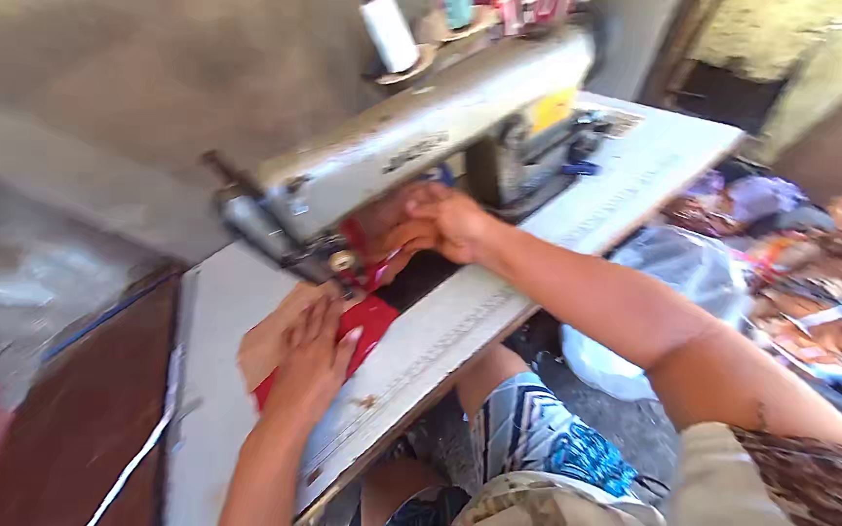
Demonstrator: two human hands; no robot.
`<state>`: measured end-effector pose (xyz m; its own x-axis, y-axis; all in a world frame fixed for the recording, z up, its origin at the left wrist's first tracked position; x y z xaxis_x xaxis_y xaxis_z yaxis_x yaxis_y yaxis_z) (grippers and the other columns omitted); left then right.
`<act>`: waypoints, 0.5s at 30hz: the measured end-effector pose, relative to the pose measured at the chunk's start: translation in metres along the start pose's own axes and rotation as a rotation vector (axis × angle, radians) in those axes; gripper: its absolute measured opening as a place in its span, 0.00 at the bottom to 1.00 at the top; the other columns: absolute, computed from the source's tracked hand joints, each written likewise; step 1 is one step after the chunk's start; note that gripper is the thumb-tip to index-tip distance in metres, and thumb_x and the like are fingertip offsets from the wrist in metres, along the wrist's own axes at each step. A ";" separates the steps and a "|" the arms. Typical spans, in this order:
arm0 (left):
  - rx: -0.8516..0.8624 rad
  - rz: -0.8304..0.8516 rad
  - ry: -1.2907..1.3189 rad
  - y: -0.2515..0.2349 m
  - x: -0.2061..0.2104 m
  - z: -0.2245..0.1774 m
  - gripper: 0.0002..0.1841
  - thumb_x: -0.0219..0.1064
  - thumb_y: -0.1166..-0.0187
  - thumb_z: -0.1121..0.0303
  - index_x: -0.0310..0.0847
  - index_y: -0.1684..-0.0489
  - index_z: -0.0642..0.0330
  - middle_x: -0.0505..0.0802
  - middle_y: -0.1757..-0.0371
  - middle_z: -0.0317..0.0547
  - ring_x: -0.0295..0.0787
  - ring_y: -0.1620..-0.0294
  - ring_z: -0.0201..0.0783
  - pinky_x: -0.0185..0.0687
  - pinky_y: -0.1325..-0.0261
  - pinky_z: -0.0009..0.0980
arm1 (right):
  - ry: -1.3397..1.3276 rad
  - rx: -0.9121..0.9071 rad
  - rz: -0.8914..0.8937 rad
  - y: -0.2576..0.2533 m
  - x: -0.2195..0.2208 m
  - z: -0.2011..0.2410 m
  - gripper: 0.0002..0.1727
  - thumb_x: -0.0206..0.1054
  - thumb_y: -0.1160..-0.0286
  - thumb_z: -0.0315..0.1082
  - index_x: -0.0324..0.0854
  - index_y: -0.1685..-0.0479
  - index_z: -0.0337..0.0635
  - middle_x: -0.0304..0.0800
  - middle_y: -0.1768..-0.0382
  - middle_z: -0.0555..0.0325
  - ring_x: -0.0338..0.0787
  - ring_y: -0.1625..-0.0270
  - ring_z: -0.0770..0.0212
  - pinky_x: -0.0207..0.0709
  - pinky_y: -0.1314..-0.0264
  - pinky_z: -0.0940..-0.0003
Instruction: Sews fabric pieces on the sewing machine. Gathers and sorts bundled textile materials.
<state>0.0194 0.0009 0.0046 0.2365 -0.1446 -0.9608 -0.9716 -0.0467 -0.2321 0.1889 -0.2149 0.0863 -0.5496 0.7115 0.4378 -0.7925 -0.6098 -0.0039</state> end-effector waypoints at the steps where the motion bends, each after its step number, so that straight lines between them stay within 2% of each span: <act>1: 0.018 -0.019 -0.001 0.005 0.001 -0.002 0.45 0.33 0.13 0.33 0.62 0.10 0.61 0.68 0.10 0.59 0.57 0.08 0.64 0.45 0.11 0.69 | 0.011 0.008 0.026 0.025 -0.002 0.004 0.24 0.52 0.10 0.31 0.58 0.17 0.45 0.87 0.52 0.47 0.91 0.60 0.58 0.88 0.57 0.59; 3: 0.035 -0.021 0.012 0.010 -0.001 -0.007 0.47 0.34 0.15 0.32 0.61 0.10 0.64 0.67 0.10 0.64 0.56 0.09 0.69 0.44 0.12 0.70 | 0.016 0.021 0.088 0.061 -0.018 0.008 0.24 0.57 0.11 0.33 0.64 0.18 0.48 0.86 0.48 0.48 0.90 0.57 0.58 0.88 0.54 0.59; 5: 0.052 0.012 0.019 0.015 -0.006 -0.013 0.46 0.38 0.14 0.35 0.61 0.11 0.69 0.65 0.11 0.70 0.53 0.10 0.75 0.41 0.12 0.72 | 0.068 0.004 0.230 0.093 -0.038 0.017 0.21 0.55 0.10 0.32 0.67 0.21 0.48 0.86 0.50 0.53 0.89 0.57 0.65 0.87 0.55 0.65; 7: 0.080 0.071 0.008 0.018 -0.013 -0.019 0.42 0.41 0.10 0.42 0.62 0.15 0.76 0.64 0.13 0.77 0.50 0.11 0.82 0.37 0.13 0.74 | 0.066 -0.078 0.361 0.122 -0.064 0.032 0.27 0.53 0.15 0.29 0.65 0.16 0.48 0.86 0.42 0.54 0.90 0.54 0.66 0.87 0.55 0.68; 8: 0.105 0.076 0.002 0.019 -0.013 -0.018 0.39 0.42 0.09 0.45 0.64 0.16 0.76 0.65 0.14 0.78 0.51 0.12 0.82 0.38 0.13 0.75 | 0.067 -0.152 0.393 0.137 -0.079 0.043 0.32 0.53 0.18 0.30 0.60 0.11 0.49 0.85 0.35 0.55 0.90 0.52 0.68 0.87 0.54 0.70; 9: 0.125 0.083 -0.005 0.019 -0.011 -0.014 0.37 0.43 0.08 0.47 0.64 0.14 0.72 0.66 0.12 0.74 0.51 0.11 0.80 0.39 0.13 0.74 | 0.069 -0.232 0.358 0.150 -0.095 0.056 0.34 0.53 0.20 0.31 0.59 0.10 0.50 0.87 0.37 0.56 0.90 0.56 0.70 0.87 0.58 0.72; 11: 0.155 0.127 -0.017 0.015 -0.011 -0.014 0.36 0.41 0.07 0.47 0.59 0.09 0.67 0.62 0.10 0.72 0.49 0.10 0.79 0.37 0.12 0.74 | 0.156 -0.403 0.132 0.175 -0.133 0.091 0.31 0.53 0.21 0.33 0.65 0.14 0.49 0.89 0.46 0.60 0.89 0.62 0.72 0.86 0.64 0.73; 12: 0.168 0.133 -0.022 0.014 -0.012 -0.017 0.36 0.40 0.07 0.47 0.58 0.09 0.65 0.61 0.10 0.72 0.48 0.10 0.80 0.37 0.13 0.74 | 0.239 -0.489 0.004 0.185 -0.162 0.109 0.27 0.51 0.16 0.33 0.68 0.17 0.49 0.89 0.45 0.61 0.89 0.59 0.71 0.87 0.60 0.72; 13: 0.182 0.120 -0.030 0.014 -0.012 -0.021 0.36 0.40 0.08 0.46 0.59 0.09 0.64 0.62 0.10 0.72 0.50 0.11 0.81 0.38 0.13 0.75 | 0.333 -0.591 -0.184 0.194 -0.189 0.126 0.24 0.50 0.14 0.33 0.70 0.21 0.48 0.90 0.47 0.61 0.89 0.60 0.70 0.86 0.62 0.72; 14: 0.197 0.084 -0.045 0.014 -0.011 -0.024 0.37 0.38 0.09 0.43 0.62 0.10 0.61 0.65 0.11 0.71 0.53 0.12 0.81 0.42 0.15 0.76 | 0.428 -0.687 -0.399 0.201 -0.213 0.140 0.23 0.51 0.13 0.33 0.70 0.20 0.47 0.90 0.48 0.59 0.89 0.59 0.69 0.86 0.60 0.70; 15: 0.207 0.042 -0.059 0.016 -0.011 -0.027 0.38 0.37 0.10 0.40 0.66 0.11 0.57 0.68 0.12 0.68 0.58 0.14 0.81 0.46 0.17 0.77 | 0.543 -0.748 -0.609 0.206 -0.233 0.151 0.25 0.52 0.11 0.33 0.65 0.16 0.46 0.90 0.44 0.56 0.91 0.52 0.66 0.87 0.52 0.67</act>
<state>0.0016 -0.0251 0.0159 0.2006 -0.0836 -0.9761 -0.9636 0.1629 -0.2119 0.1939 -0.5589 0.1186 0.0886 0.9911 0.0990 -0.8288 0.1285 -0.5445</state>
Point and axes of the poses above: each hand's wrist, its own y-axis away from the middle knuckle, its own x-axis out of the palm, z = x × y, the point moved 2 cm from there along -y, towards the middle knuckle
